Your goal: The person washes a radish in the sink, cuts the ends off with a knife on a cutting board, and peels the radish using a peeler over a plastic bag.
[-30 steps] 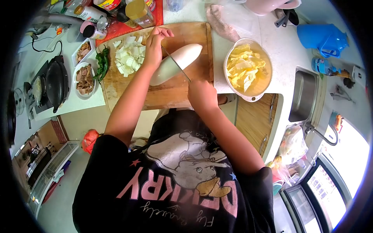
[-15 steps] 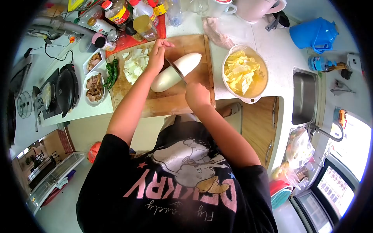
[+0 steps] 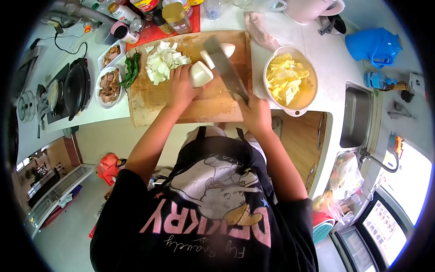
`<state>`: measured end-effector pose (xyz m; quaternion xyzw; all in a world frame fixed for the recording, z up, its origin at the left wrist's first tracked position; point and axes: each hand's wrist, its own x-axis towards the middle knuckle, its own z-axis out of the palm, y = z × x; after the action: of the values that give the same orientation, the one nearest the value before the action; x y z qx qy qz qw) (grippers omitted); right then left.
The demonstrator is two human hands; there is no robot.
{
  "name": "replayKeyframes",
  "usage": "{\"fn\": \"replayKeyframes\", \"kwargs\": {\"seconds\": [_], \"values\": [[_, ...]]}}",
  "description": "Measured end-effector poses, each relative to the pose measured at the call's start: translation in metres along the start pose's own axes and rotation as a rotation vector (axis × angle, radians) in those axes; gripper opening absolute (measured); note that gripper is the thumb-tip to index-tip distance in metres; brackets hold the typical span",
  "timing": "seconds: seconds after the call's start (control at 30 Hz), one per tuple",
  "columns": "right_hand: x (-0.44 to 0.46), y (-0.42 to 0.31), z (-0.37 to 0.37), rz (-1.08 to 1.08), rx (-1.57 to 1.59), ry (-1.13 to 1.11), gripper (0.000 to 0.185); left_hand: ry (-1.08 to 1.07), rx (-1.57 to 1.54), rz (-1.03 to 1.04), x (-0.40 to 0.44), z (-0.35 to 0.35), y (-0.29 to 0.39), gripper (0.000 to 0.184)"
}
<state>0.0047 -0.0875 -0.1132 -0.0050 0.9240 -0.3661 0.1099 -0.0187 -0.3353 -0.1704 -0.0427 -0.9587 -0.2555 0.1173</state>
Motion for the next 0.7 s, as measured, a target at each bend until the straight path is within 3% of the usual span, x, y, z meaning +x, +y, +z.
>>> {"fn": "replayKeyframes", "kwargs": {"seconds": [0.1,0.17,0.3,0.37,0.5,0.6,0.67,0.7], "values": [[-0.024,-0.004,-0.002,0.284,0.305,0.019,0.031,0.119,-0.175,-0.097,-0.011,-0.022,0.001,0.076],[-0.030,0.010,0.016,0.360,0.471,-0.031,0.037,0.202,-0.283,-0.134,-0.014,-0.053,0.017,0.080],[-0.026,0.021,0.066,0.380,0.814,-0.039,0.033,0.364,-0.396,-0.042,-0.016,-0.100,0.041,0.086],[-0.020,0.001,0.083,0.189,0.917,0.058,0.024,0.415,-0.448,0.012,-0.018,-0.120,0.052,0.088],[-0.003,0.024,0.136,0.200,1.048,-0.255,0.033,0.550,-0.405,0.216,-0.011,-0.148,0.065,0.086],[0.018,0.058,0.193,0.052,0.693,-0.313,0.038,0.527,-0.404,0.242,-0.012,-0.162,0.071,0.085],[0.023,0.013,0.160,0.373,0.571,-0.472,0.041,0.533,-0.441,0.272,-0.012,-0.160,0.070,0.084],[0.027,0.004,0.155,0.346,0.611,-0.492,0.042,0.534,-0.462,0.287,-0.012,-0.159,0.069,0.084]]}}
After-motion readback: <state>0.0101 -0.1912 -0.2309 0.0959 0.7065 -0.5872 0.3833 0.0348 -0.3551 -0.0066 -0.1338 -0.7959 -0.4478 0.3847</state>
